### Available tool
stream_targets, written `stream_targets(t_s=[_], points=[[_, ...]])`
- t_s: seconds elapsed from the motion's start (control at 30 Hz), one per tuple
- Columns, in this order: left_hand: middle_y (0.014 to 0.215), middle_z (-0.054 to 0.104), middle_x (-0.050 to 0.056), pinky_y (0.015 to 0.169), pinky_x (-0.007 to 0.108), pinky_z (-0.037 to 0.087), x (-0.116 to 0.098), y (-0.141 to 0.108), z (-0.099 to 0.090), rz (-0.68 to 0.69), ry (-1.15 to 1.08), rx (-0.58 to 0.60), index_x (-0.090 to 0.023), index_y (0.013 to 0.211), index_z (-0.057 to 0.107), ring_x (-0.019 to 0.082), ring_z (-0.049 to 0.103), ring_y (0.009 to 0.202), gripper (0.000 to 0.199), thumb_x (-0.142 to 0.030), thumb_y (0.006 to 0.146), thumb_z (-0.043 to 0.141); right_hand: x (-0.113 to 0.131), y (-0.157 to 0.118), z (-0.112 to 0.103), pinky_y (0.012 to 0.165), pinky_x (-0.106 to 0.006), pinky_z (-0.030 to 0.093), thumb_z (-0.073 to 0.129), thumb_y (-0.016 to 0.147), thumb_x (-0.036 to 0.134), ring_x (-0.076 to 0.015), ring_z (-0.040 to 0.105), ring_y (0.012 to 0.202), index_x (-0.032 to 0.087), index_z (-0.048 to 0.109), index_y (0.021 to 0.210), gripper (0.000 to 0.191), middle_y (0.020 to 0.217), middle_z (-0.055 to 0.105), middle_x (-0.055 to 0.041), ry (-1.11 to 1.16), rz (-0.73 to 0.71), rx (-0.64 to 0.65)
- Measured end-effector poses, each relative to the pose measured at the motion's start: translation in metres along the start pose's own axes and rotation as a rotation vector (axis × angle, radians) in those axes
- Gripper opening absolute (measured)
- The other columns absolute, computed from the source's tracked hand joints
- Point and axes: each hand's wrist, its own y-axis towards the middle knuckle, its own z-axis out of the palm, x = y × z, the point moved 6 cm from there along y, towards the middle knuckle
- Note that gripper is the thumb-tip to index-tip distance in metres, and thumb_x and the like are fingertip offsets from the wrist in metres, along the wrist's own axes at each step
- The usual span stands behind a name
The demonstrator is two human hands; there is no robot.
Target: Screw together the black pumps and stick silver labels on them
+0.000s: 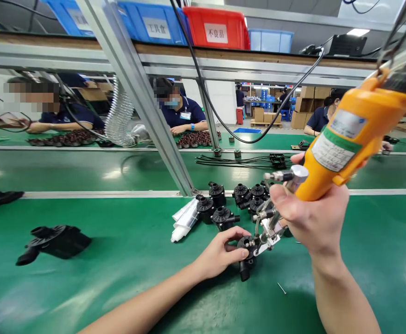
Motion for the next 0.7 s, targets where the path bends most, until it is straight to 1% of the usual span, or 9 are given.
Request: stream_targets(t_s=[0.13, 0.23, 0.43, 0.5, 0.6, 0.7], points=[[0.096, 0.066, 0.001, 0.075, 0.026, 0.056, 0.001, 0.0, 0.0, 0.016, -0.012, 0.003, -0.016, 0.107, 0.069, 0.017, 0.06, 0.086, 0.041, -0.036, 0.075, 0.085, -0.005, -0.003, 0.013, 0.047, -0.03, 0.049, 0.086, 0.071, 0.031, -0.0138, 0.05, 0.05, 0.022, 0.063, 0.108, 0.044, 0.065, 0.053, 0.0054, 0.12, 0.072, -0.04], [0.097, 0.066, 0.002, 0.074, 0.026, 0.055, 0.001, 0.0, 0.0, 0.012, -0.026, 0.009, -0.016, 0.107, 0.069, 0.017, 0.06, 0.086, 0.041, -0.037, 0.076, 0.086, -0.005, -0.004, 0.018, 0.05, -0.03, 0.05, 0.086, 0.07, 0.031, -0.0139, 0.051, 0.052, 0.022, 0.063, 0.105, 0.043, 0.063, 0.052, 0.0063, 0.135, 0.062, -0.046], [0.098, 0.066, 0.002, 0.074, 0.026, 0.055, 0.002, 0.0, 0.001, 0.012, -0.038, 0.005, -0.016, 0.107, 0.069, 0.018, 0.061, 0.086, 0.042, -0.038, 0.076, 0.086, -0.002, -0.004, 0.023, 0.046, -0.027, 0.048, 0.081, 0.071, 0.031, -0.0127, 0.05, 0.05, 0.023, 0.062, 0.106, 0.041, 0.067, 0.052, 0.0062, 0.14, 0.082, -0.01], [0.097, 0.066, 0.002, 0.073, 0.026, 0.055, 0.002, 0.0, 0.001, 0.013, -0.04, 0.004, -0.016, 0.107, 0.069, 0.018, 0.061, 0.086, 0.043, -0.039, 0.075, 0.087, -0.001, -0.004, 0.024, 0.045, -0.027, 0.048, 0.083, 0.071, 0.032, -0.0129, 0.051, 0.051, 0.023, 0.062, 0.105, 0.041, 0.068, 0.054, 0.005, 0.123, 0.069, 0.004], [0.096, 0.066, 0.002, 0.072, 0.026, 0.054, 0.003, 0.001, 0.001, 0.012, -0.032, 0.018, -0.015, 0.107, 0.069, 0.018, 0.061, 0.085, 0.043, -0.039, 0.075, 0.087, 0.001, -0.004, 0.029, 0.048, -0.028, 0.051, 0.085, 0.07, 0.032, -0.0132, 0.051, 0.052, 0.023, 0.063, 0.1, 0.038, 0.07, 0.057, 0.0031, 0.037, 0.014, 0.016], [0.102, 0.07, 0.003, 0.081, 0.03, 0.057, 0.003, 0.001, 0.003, 0.008, -0.06, 0.032, -0.016, 0.114, 0.069, 0.021, 0.065, 0.091, 0.049, -0.04, 0.075, 0.087, 0.0, -0.008, 0.041, 0.049, -0.028, 0.054, 0.084, 0.072, 0.03, -0.0128, 0.051, 0.051, 0.024, 0.06, 0.092, 0.032, 0.066, 0.055, 0.0033, -0.028, -0.003, 0.053]])
